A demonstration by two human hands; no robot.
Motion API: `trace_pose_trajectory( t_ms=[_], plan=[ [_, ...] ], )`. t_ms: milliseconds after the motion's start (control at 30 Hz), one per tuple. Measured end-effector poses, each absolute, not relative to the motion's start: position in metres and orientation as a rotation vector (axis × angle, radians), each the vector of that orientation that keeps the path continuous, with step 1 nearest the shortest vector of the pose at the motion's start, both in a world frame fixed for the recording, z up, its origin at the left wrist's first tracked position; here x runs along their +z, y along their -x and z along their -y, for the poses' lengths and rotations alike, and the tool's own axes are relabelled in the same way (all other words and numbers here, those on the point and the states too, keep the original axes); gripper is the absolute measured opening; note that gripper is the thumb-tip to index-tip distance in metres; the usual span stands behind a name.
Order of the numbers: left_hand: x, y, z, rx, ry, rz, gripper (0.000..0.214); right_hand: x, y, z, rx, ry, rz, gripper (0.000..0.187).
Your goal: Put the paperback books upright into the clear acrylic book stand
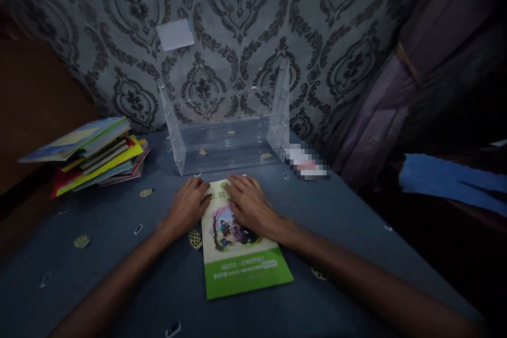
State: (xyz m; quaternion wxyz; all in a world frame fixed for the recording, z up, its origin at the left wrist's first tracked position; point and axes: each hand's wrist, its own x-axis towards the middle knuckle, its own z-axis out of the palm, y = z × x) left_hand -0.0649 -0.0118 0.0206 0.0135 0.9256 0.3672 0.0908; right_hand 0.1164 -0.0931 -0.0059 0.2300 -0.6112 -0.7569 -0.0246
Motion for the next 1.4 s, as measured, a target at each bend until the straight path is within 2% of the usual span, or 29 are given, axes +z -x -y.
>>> trace_pose_trajectory(
  t_ms=[100, 300, 433, 700, 1400],
  plan=[
    [0.014, 0.066, 0.007, 0.309, -2.900, -1.079, 0.019, -0.006, -0.102, 0.088, 0.022, 1.606, 2.179, 0.035],
    [0.004, 0.072, 0.002, 0.424, -2.898, -0.994, 0.023, -0.006, -0.134, 0.089, 0.025, 1.897, 2.038, 0.036],
    [-0.003, 0.073, -0.005, 0.547, -2.888, -0.942, 0.024, -0.015, -0.153, 0.094, 0.034, 1.911, 1.940, 0.039],
    [-0.022, 0.084, -0.025, 0.829, -2.540, -0.816, 0.026, -0.027, -0.150, 0.093, 0.067, 1.893, 1.873, 0.042],
    [-0.024, 0.091, -0.020, 0.776, -2.621, -0.781, 0.030, -0.021, -0.150, 0.112, 0.069, 1.874, 1.846, 0.038]
  ],
)
